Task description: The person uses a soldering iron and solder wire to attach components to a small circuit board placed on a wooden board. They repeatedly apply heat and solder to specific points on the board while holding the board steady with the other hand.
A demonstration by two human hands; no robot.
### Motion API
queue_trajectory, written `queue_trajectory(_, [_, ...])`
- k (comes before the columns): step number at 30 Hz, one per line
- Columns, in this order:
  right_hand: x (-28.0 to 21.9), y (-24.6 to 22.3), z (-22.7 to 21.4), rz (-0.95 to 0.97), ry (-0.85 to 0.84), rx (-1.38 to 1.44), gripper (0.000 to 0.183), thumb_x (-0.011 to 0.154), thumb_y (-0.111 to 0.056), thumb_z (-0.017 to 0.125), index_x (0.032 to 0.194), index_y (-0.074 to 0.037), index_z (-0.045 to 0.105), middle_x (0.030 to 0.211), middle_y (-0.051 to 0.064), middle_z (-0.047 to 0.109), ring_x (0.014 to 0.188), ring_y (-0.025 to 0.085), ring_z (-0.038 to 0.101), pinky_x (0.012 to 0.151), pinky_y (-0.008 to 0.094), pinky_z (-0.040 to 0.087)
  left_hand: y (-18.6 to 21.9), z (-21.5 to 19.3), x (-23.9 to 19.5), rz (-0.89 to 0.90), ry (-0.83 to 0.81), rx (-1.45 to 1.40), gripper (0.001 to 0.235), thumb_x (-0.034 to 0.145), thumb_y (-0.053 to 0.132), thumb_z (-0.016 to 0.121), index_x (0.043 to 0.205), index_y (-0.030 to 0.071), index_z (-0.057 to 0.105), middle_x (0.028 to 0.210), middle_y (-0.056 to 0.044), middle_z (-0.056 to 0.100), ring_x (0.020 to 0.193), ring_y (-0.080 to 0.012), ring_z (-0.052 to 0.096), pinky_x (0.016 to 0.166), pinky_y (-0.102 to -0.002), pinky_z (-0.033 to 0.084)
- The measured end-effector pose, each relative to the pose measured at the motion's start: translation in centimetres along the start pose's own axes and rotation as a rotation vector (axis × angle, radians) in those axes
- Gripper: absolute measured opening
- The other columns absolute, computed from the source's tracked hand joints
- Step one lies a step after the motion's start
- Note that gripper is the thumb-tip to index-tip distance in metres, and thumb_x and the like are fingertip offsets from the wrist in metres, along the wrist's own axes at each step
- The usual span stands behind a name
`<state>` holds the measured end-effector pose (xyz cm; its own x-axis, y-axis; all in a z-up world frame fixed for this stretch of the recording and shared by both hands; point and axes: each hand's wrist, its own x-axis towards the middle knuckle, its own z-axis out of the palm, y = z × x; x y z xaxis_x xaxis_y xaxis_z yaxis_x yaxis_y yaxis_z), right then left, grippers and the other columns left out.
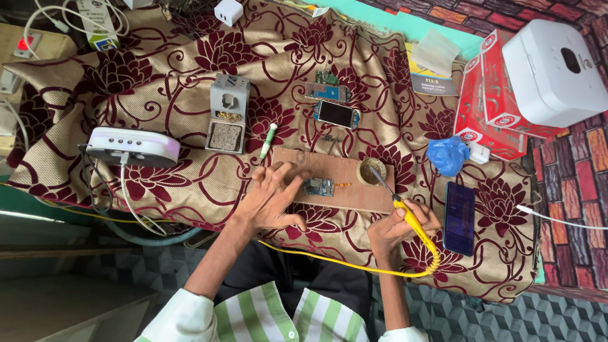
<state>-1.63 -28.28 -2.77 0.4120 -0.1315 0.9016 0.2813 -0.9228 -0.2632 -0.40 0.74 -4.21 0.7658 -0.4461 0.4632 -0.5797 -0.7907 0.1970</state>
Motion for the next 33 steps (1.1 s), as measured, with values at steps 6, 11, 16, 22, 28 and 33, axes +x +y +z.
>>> queue_trajectory(6, [-0.3, 0.0, -0.1, 0.043, -0.026, 0.004, 0.029, 0.115, -0.029, 0.040, 0.109, -0.003, 0.052, 0.110, 0.016, 0.041, 0.108, 0.032, 0.042, 0.098, 0.048, 0.032, 0.3, -0.5, 0.3, 0.007, 0.024, 0.010, 0.116, 0.069, 0.099, 0.032, 0.144, 0.013, 0.050, 0.126, -0.017, 0.046, 0.117, -0.0328, 0.044, 0.097, -0.050, 0.033])
queue_trajectory(11, [-0.8, 0.7, 0.6, 0.057, 0.043, -0.027, 0.034, 0.113, -0.034, 0.037, 0.107, -0.005, 0.053, 0.108, 0.013, 0.043, 0.108, 0.028, 0.044, 0.097, 0.048, 0.034, 0.5, -1.6, 1.1, -0.041, -0.126, 0.033, 0.111, 0.073, 0.097, 0.032, 0.132, 0.005, 0.054, 0.123, -0.015, 0.051, 0.118, -0.0324, 0.045, 0.100, -0.050, 0.033])
queue_trajectory(16, [-1.1, 0.5, 0.2, 0.465, 0.231, 0.387, 0.036, 0.116, -0.040, 0.036, 0.113, -0.005, 0.046, 0.102, 0.006, 0.042, 0.091, 0.014, 0.042, 0.080, 0.030, 0.038, 1.3, -2.8, 1.6, -0.015, -0.029, 0.034, 0.096, 0.081, 0.088, 0.038, 0.125, 0.004, 0.055, 0.123, -0.015, 0.051, 0.116, -0.0336, 0.046, 0.097, -0.052, 0.035])
queue_trajectory(22, [-2.3, -0.3, 0.1, 0.581, 0.268, 0.700, 0.034, 0.116, -0.039, 0.037, 0.109, -0.006, 0.043, 0.092, 0.003, 0.044, 0.072, 0.009, 0.036, 0.060, 0.022, 0.028, 1.0, -1.8, 0.8, 0.041, 0.017, -0.052, 0.078, 0.084, 0.074, 0.051, 0.121, 0.006, 0.062, 0.117, -0.014, 0.051, 0.101, -0.0345, 0.046, 0.088, -0.052, 0.034])
queue_trajectory(28, [-3.6, 0.2, 2.2, 0.541, 0.296, 0.660, 0.036, 0.117, -0.039, 0.037, 0.107, -0.005, 0.045, 0.093, 0.002, 0.045, 0.073, 0.009, 0.038, 0.060, 0.025, 0.028, 1.4, -2.7, 0.4, -0.452, 0.409, -0.010, 0.025, 0.099, 0.036, 0.065, 0.108, 0.013, 0.064, 0.106, -0.006, 0.056, 0.097, -0.0246, 0.049, 0.093, -0.048, 0.029])
queue_trajectory(33, [-4.6, 1.8, 2.7, 0.740, 0.362, 0.682, 0.035, 0.117, -0.037, 0.039, 0.107, -0.005, 0.046, 0.088, 0.000, 0.042, 0.070, 0.008, 0.035, 0.058, 0.023, 0.024, -0.9, -4.3, 2.2, -0.421, 0.389, 0.172, 0.040, 0.081, 0.011, 0.064, 0.120, 0.003, 0.060, 0.115, -0.016, 0.061, 0.102, -0.0285, 0.051, 0.092, -0.048, 0.031])
